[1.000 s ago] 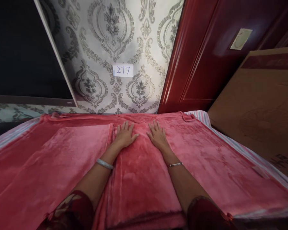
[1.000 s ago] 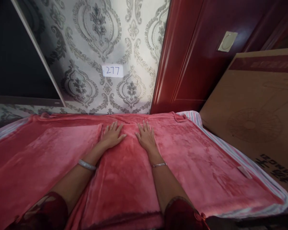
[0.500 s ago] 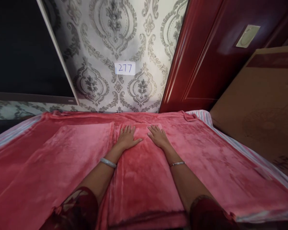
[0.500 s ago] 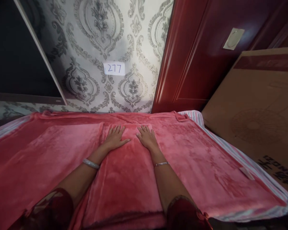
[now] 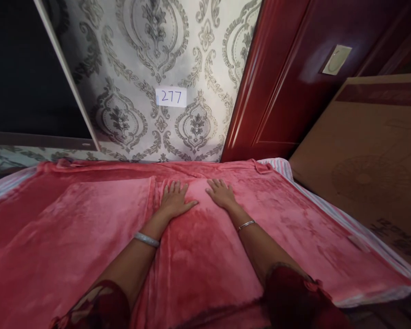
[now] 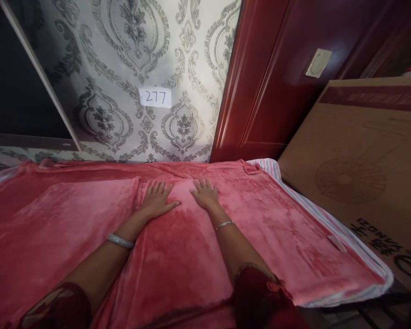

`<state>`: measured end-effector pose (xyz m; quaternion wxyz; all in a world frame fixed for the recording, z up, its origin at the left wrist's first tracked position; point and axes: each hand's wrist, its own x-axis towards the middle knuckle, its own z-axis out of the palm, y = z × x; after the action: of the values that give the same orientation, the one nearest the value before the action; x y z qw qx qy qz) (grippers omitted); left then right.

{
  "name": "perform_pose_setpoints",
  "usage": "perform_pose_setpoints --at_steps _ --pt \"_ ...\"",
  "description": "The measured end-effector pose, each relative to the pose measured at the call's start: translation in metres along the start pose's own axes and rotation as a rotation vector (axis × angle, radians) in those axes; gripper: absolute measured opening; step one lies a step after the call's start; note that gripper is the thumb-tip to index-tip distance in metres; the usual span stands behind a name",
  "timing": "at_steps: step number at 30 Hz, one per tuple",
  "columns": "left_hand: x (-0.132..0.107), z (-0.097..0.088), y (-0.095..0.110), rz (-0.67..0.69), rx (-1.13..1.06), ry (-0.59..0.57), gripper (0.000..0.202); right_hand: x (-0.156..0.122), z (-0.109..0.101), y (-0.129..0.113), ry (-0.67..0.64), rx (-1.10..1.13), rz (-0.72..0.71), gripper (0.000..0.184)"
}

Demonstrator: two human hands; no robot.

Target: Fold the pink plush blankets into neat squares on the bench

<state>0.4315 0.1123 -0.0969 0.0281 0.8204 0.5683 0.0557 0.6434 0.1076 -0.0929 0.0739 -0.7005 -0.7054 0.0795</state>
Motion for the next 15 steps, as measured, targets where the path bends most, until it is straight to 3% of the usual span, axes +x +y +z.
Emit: perform_pose_setpoints --at_steps 2,5,10,15 --pt "-0.001 -0.002 0.002 -0.026 -0.003 -0.011 0.097 0.002 0.0 0.019 0.007 0.045 0.122 0.06" --pt "-0.003 -0.006 0.006 -0.04 -0.004 -0.018 0.098 0.003 0.004 0.031 0.015 0.066 0.157 0.06" --pt "-0.002 -0.003 0.006 -0.029 -0.002 -0.015 0.099 0.004 0.005 0.028 0.0 0.086 0.155 0.059" --pt "0.005 -0.002 0.002 -0.016 0.004 -0.049 0.099 -0.007 -0.011 0.029 -0.066 0.13 0.163 0.061"
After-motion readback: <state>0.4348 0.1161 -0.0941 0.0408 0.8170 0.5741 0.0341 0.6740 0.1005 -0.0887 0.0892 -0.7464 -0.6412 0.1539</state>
